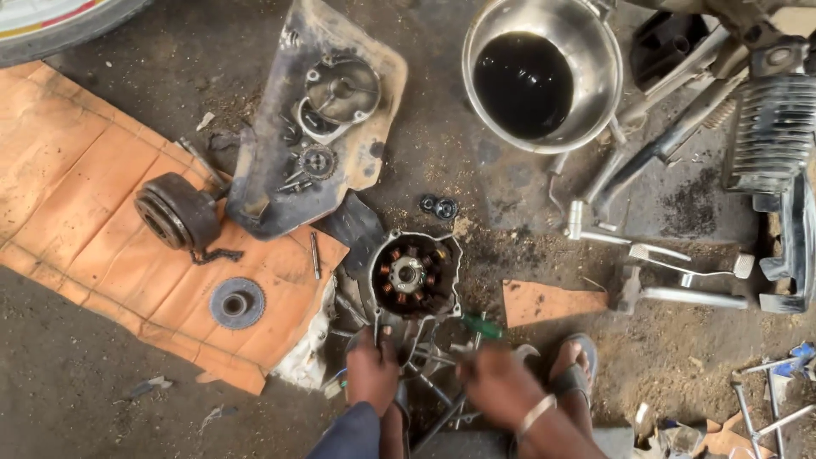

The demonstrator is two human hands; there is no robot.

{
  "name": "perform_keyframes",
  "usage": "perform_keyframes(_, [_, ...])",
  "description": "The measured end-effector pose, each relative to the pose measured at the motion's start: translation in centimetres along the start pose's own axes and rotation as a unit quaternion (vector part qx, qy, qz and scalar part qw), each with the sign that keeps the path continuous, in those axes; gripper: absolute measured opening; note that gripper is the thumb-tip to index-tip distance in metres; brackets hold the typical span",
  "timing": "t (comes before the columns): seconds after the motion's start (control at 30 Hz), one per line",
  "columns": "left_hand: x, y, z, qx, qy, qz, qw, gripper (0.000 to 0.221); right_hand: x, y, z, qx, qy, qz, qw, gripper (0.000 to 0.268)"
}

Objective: Disassembling and inspecting engine internal components on a motorcycle, working on the stator and crankcase area.

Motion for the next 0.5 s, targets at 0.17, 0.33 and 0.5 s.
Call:
perform_keyframes(0.17, [-0.1, -0.7, 0.4, 0.032, 0.004, 0.001, 0.999, 0.030, 3.2, 1.9, 3.5, -0.074, 0.022, -0.033, 0.996, 0.036])
perform_keyframes(0.33, [-0.1, 0.0, -0.4, 0.071, -0.022, -0.012, 0.997, 0.026, 0.3, 1.2, 2.6, 0.312, 0.025, 0.038, 0.949, 0.048])
perform_keyframes(0.5, [0.2, -1.0, 1.0, 0.110, 0.044, 0.039, 0.992, 0.027, 1.9, 6.1, -4.0, 0.251, -0.058, -0.034, 0.966, 0.034])
Point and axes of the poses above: each hand's wrist, its own x-axis away from the middle knuckle, its own y-axis out of the back of the hand, z = x × y, the point moved 10 cm from there along -x, towards the middle knuckle, and after that the axes turned 6 degrees about -y, right-handed, at the moved point
